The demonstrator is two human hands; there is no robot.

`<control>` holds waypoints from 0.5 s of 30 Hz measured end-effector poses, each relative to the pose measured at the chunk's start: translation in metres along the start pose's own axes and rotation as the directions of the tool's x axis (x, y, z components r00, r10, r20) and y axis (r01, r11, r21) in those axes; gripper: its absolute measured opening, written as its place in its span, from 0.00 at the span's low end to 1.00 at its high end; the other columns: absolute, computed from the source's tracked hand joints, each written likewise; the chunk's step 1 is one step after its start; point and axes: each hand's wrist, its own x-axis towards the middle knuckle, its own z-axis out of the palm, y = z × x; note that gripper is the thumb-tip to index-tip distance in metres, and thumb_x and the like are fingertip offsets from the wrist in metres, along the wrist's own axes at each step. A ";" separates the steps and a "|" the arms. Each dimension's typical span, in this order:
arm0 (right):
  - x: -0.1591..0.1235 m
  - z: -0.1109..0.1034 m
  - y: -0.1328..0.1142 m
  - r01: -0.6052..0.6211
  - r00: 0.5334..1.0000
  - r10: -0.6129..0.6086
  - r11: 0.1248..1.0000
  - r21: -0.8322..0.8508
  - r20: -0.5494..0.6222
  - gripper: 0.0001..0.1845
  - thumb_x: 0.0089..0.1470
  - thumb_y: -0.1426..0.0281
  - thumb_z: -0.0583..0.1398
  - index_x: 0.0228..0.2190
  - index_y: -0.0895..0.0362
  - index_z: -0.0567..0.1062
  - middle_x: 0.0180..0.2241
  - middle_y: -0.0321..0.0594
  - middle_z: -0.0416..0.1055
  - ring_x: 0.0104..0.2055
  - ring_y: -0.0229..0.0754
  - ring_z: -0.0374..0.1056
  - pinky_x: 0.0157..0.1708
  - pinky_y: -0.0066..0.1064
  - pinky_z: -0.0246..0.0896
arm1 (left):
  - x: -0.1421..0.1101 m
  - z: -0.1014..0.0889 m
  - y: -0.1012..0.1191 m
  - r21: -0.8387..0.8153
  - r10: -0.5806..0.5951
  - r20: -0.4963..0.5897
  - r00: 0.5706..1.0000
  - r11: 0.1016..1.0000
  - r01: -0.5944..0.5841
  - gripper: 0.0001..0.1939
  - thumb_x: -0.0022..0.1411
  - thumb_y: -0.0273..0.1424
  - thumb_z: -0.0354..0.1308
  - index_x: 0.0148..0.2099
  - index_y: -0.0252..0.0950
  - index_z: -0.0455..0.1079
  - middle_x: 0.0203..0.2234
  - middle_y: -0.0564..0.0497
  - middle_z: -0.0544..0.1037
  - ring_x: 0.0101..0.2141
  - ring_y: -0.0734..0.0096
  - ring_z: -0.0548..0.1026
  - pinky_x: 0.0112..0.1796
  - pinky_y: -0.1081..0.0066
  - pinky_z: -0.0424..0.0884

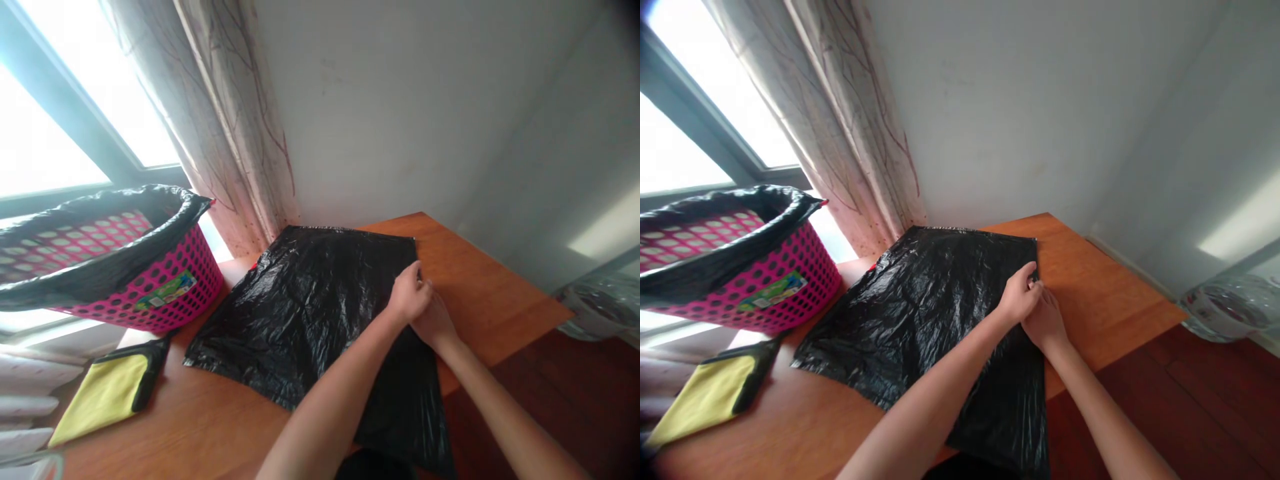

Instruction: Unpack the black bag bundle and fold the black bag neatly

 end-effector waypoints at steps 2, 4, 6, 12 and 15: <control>0.003 -0.001 0.001 -0.001 1.000 0.001 1.000 -0.019 0.006 0.25 0.58 0.70 0.51 0.56 0.60 0.67 0.53 0.56 0.70 0.56 0.59 0.65 0.54 0.51 0.63 | 0.030 0.007 -0.022 -0.083 -0.057 -0.077 0.995 0.995 0.051 0.22 0.58 0.23 0.57 0.56 0.31 0.65 0.56 0.34 0.70 0.60 0.52 0.64 0.61 0.53 0.57; 0.004 -0.002 0.001 0.012 1.000 -0.012 1.000 -0.029 0.013 0.23 0.60 0.69 0.50 0.55 0.58 0.68 0.55 0.54 0.68 0.57 0.58 0.64 0.54 0.51 0.63 | 0.046 0.000 -0.032 -0.128 -0.099 -0.125 0.987 0.988 0.083 0.23 0.63 0.26 0.54 0.60 0.31 0.59 0.57 0.33 0.68 0.58 0.56 0.69 0.58 0.54 0.63; 0.004 -0.004 0.000 0.009 1.000 -0.008 0.999 -0.034 0.020 0.22 0.61 0.68 0.50 0.54 0.59 0.70 0.56 0.55 0.67 0.59 0.59 0.62 0.55 0.51 0.61 | 0.051 -0.019 -0.031 -0.129 -0.120 -0.152 0.981 0.986 0.100 0.22 0.67 0.29 0.51 0.61 0.33 0.57 0.54 0.33 0.70 0.52 0.59 0.74 0.53 0.56 0.69; 0.002 -0.005 -0.002 -0.004 0.999 0.005 1.000 -0.028 0.034 0.22 0.62 0.66 0.50 0.55 0.57 0.70 0.58 0.52 0.65 0.60 0.58 0.61 0.57 0.52 0.60 | 0.040 -0.099 0.024 0.211 0.084 -0.274 0.958 0.977 -0.025 0.18 0.67 0.36 0.57 0.56 0.35 0.67 0.51 0.43 0.72 0.46 0.61 0.74 0.44 0.56 0.74; 0.002 -0.004 0.000 -0.006 1.000 0.006 1.000 -0.009 0.027 0.23 0.61 0.66 0.50 0.56 0.55 0.69 0.58 0.51 0.65 0.60 0.58 0.62 0.56 0.53 0.61 | 0.022 -0.123 0.055 0.486 0.295 -0.310 0.904 0.866 -0.116 0.18 0.67 0.35 0.57 0.56 0.35 0.66 0.52 0.44 0.71 0.46 0.63 0.74 0.46 0.56 0.73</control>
